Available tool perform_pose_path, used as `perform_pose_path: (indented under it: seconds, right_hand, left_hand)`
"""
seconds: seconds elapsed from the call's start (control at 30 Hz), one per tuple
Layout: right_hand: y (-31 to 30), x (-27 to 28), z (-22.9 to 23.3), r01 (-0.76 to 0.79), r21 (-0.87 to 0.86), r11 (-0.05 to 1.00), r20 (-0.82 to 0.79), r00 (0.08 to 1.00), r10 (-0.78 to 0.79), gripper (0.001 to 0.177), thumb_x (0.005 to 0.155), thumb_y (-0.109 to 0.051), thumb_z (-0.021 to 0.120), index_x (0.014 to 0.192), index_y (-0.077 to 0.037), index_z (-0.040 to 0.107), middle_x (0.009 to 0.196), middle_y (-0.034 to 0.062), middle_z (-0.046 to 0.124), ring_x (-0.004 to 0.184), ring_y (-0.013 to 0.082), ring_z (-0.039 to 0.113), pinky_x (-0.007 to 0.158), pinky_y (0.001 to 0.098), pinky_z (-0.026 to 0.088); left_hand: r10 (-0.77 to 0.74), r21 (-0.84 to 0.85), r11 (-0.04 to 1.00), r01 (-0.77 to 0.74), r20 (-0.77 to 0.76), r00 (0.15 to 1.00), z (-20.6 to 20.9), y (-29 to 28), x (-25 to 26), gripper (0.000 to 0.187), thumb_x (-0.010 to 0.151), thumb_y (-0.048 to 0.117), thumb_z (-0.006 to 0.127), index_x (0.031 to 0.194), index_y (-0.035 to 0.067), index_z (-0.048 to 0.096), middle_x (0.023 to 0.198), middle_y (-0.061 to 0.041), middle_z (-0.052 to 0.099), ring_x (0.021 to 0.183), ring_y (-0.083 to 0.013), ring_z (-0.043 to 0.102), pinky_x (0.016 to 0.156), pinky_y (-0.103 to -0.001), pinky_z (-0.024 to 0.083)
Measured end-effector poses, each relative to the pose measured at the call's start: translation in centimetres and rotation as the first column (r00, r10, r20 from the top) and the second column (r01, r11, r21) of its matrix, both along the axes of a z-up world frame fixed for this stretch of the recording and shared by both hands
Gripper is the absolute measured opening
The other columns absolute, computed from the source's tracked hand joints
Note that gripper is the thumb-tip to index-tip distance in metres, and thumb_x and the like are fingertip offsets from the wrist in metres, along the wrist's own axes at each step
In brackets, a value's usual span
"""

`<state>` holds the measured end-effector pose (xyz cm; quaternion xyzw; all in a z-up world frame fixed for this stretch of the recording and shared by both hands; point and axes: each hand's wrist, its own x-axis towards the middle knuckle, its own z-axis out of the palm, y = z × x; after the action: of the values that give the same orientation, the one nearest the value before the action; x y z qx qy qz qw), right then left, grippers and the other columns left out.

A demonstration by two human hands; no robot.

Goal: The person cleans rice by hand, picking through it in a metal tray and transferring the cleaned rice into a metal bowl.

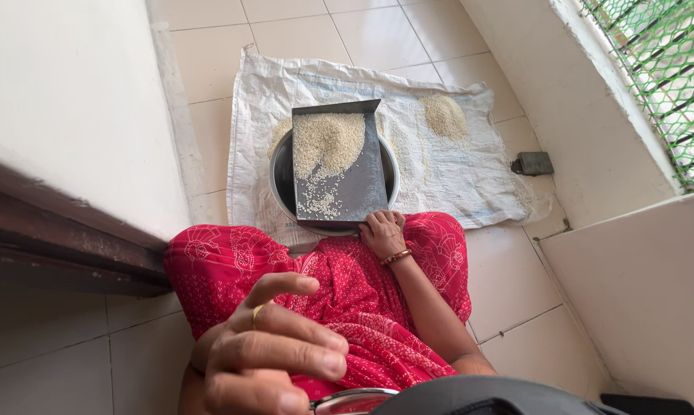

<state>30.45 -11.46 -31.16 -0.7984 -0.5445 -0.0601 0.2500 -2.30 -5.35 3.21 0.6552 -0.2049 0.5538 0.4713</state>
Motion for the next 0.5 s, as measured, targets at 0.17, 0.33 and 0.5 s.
perform_pose_path:
  seconds: [0.17,0.33,0.5]
  right_hand:
    - [-0.2,0.6,-0.8,0.007,-0.021,1.000,-0.059,0.998,-0.008,0.022,0.093,-0.028,0.070,0.095,-0.007,0.064,0.101,0.0106,0.067,0.107,0.0323,0.060,0.100,0.0465,0.043]
    - [-0.3,0.9,-0.8,-0.009,0.015,1.000,-0.004,1.000,0.009,0.020,0.090,-0.027,0.070,0.093,-0.008,0.064,0.099,0.0105,0.067,0.106,0.0331,0.060,0.097,0.0481,0.043]
    - [-0.3,1.2,-0.9,-0.002,-0.001,1.000,-0.001,1.000,0.002,0.020,0.090,-0.028,0.070,0.094,-0.009,0.064,0.099,0.0095,0.067,0.106,0.0322,0.059,0.097,0.0477,0.041]
  left_hand:
    - [0.092,-0.120,0.990,-0.080,0.094,0.991,-0.3,-3.2,0.9,0.014,0.101,0.029,0.070,0.100,0.023,0.059,0.094,0.001,0.074,0.085,-0.0107,0.079,0.114,-0.055,0.043]
    - [-0.209,0.150,0.970,0.191,0.113,0.971,1.2,0.1,2.4,0.012,0.104,0.030,0.059,0.104,0.019,0.065,0.097,-0.003,0.074,0.090,-0.0146,0.078,0.113,-0.057,0.039]
    - [-0.250,-0.164,0.960,0.225,-0.155,0.956,5.9,-2.1,0.2,0.016,0.108,0.035,0.057,0.103,0.021,0.062,0.107,-0.005,0.071,0.101,-0.0168,0.077,0.115,-0.055,0.050]
